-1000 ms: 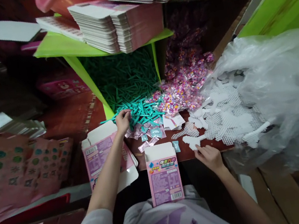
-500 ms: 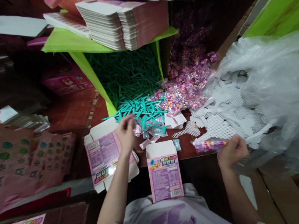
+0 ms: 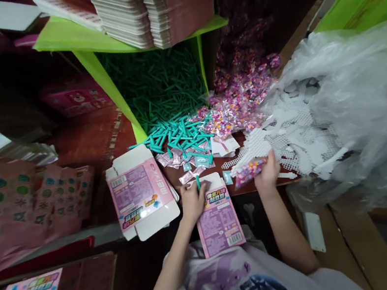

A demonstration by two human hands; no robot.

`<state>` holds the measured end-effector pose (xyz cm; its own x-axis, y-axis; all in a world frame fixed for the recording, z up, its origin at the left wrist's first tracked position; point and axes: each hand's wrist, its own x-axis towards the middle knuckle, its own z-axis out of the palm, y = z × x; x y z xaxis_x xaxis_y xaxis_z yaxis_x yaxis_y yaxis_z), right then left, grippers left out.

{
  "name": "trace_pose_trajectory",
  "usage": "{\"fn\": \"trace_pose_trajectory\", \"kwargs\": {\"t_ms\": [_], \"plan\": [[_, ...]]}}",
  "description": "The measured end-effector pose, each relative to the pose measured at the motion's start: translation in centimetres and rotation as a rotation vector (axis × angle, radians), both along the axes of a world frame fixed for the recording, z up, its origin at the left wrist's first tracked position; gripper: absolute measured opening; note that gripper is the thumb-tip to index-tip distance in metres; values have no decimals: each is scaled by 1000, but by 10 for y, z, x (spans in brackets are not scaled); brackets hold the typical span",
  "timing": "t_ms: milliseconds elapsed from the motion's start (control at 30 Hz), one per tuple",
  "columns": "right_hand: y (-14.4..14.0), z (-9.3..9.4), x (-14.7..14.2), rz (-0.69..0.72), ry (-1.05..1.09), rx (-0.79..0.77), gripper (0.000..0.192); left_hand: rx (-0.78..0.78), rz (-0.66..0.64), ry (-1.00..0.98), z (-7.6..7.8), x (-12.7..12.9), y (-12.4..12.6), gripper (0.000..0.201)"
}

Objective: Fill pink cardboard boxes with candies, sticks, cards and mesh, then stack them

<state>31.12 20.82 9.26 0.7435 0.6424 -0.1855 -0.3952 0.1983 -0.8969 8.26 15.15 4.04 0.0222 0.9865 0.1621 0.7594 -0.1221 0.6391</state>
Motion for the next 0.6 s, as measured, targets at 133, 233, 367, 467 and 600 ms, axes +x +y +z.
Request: {"fn": "trace_pose_trajectory", "kwargs": {"t_ms": [133, 233, 367, 467, 600], "plan": [[11, -2, -34, 165, -36, 6, 35, -10, -86, 124, 8, 6, -7, 41], [15, -8, -53, 214, -215, -9, 37, 23, -17, 65, 8, 7, -14, 36], [17, -17, -68, 377, -532, -44, 41, 130, 175, -313, 5, 3, -11, 44], [18, -23, -76, 639, -687, 12, 43, 75, 187, -600, 3, -3, 6, 51], [17, -25, -77, 1078, -701, 18, 46, -71, 252, -779, 0, -10, 29, 77]]}}
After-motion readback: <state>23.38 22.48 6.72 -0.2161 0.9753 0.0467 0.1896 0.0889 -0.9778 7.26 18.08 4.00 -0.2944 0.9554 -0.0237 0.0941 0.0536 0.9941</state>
